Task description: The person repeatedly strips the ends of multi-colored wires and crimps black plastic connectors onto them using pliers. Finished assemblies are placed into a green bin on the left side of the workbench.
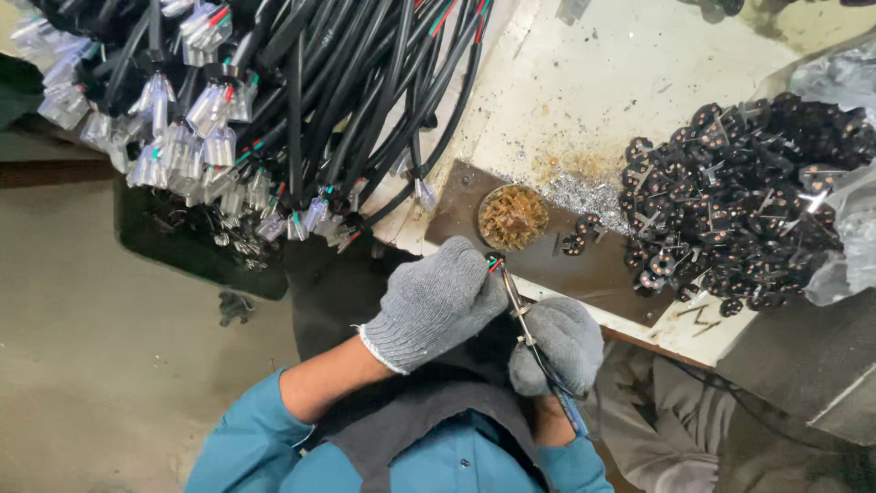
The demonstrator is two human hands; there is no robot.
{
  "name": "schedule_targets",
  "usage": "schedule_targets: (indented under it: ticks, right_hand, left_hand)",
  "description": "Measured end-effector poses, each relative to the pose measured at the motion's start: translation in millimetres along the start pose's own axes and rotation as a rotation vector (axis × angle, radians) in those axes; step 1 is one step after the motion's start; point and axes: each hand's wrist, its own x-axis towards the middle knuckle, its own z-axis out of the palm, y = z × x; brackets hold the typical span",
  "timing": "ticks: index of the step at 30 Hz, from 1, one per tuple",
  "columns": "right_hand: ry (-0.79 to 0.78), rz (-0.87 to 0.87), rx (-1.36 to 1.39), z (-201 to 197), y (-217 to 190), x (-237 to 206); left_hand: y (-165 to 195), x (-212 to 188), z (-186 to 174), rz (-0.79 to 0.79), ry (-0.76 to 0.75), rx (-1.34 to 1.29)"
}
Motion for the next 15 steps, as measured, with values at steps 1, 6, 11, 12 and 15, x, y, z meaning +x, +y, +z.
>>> schedule_targets:
  ticks: [1,6,11,12,15]
  right_hand:
    - [-0.006,0.045,0.006,-1.0,0.2,2.5]
    - [-0.066,0.047,0.075,-6.4,-2.0,10.7]
    - [-0.021,0.079,0.031,-3.5,-3.5,9.8]
    - [-0.007,0.084,0.037,-2.7,-3.1,8.6]
    - [0.022,0.068,0.040,-1.2,-0.4,3.3]
  left_hand:
    - [-0.1,0.6,-0.4,0.012,0.004,-0.005]
    - [-0.6,0.7,-0.9,0.009,-0.017,-0.003]
    - [-1.7,1.3,-0.1,0.030,-0.013,0.002]
    - [-1.6,1.1,-0.3,0.024,-0.008,0.007]
    - [-1.7,0.5,0.2,0.007,0.002,-0.007]
